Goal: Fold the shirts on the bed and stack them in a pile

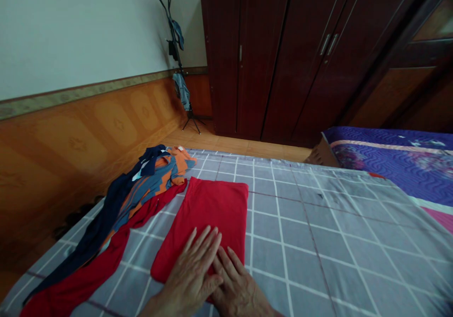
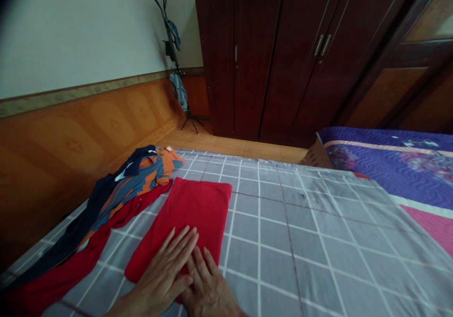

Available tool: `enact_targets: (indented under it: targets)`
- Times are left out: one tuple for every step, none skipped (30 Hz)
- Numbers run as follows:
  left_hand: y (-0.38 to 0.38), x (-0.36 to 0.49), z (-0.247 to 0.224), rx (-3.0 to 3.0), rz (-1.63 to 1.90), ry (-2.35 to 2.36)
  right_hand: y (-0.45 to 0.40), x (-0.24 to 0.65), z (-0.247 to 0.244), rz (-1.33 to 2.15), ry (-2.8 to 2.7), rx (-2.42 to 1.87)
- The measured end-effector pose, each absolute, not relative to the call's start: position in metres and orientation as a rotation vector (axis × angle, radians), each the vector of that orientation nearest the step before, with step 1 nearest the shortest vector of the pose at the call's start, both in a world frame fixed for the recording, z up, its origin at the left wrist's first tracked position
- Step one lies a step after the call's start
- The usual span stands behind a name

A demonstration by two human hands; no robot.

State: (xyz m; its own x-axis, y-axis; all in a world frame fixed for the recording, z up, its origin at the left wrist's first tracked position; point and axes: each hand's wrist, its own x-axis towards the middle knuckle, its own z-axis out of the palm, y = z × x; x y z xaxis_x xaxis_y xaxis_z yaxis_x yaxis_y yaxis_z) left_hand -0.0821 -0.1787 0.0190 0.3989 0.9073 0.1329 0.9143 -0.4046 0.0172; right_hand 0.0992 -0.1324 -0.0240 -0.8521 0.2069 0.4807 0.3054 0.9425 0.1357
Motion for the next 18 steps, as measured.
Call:
enact_targets:
  targets:
    - [-0.180, -0.090, 0.016, -2.557, -0.156, -1.698, -0.132, 0.100, -0.022, -0.292, -2.618, -0.367]
    - [-0.182, -0.100, 0.012, -2.514, -0.131, -1.731, -0.132, 0.100, -0.020, -0.299, -2.610, -0.374]
    - [-0.184, -0.113, 0.008, -2.456, -0.117, -1.770, -0.132, 0.101, -0.017, -0.306, -2.607, -0.377]
    - [-0.187, -0.125, 0.004, -2.380, -0.115, -1.813, -0.132, 0.101, -0.015, -0.314, -2.607, -0.376]
    - [-0.190, -0.135, 0.001, -2.294, -0.125, -1.858, -0.132, 0.102, -0.012, -0.323, -2.605, -0.374]
    - [-0.192, -0.143, -0.002, -2.208, -0.143, -1.895, -0.132, 0.102, -0.010, -0.327, -2.606, -0.375]
    - [-0.194, -0.147, -0.004, -2.134, -0.163, -1.921, -0.133, 0.102, -0.009, -0.325, -2.611, -0.375]
    - [-0.194, -0.146, -0.004, -2.084, -0.177, -1.933, -0.133, 0.102, -0.007, -0.316, -2.623, -0.371]
    - [-0.194, -0.142, -0.003, -2.067, -0.185, -1.930, -0.134, 0.101, -0.006, -0.305, -2.637, -0.361]
    - [-0.193, -0.134, -0.002, -2.090, -0.186, -1.907, -0.135, 0.100, -0.006, -0.295, -2.649, -0.352]
    - [-0.191, -0.124, 0.000, -2.145, -0.182, -1.866, -0.136, 0.099, -0.006, -0.290, -2.651, -0.350]
    - [-0.190, -0.114, 0.002, -2.209, -0.177, -1.816, -0.137, 0.098, -0.006, -0.292, -2.629, -0.365]
    - [-0.190, -0.105, 0.004, -2.265, -0.169, -1.773, -0.138, 0.099, -0.007, -0.302, -2.593, -0.392]
    - [-0.190, -0.100, 0.005, -2.309, -0.160, -1.740, -0.139, 0.101, -0.008, -0.318, -2.558, -0.419]
    - [-0.191, -0.098, 0.006, -2.329, -0.152, -1.724, -0.141, 0.104, -0.009, -0.338, -2.531, -0.441]
    - [-0.194, -0.100, 0.006, -2.330, -0.139, -1.727, -0.142, 0.109, -0.010, -0.361, -2.513, -0.449]
    - [-0.198, -0.107, 0.005, -2.313, -0.129, -1.741, -0.144, 0.116, -0.011, -0.386, -2.506, -0.443]
    - [-0.202, -0.115, 0.004, -2.289, -0.117, -1.759, -0.146, 0.123, -0.013, -0.410, -2.509, -0.430]
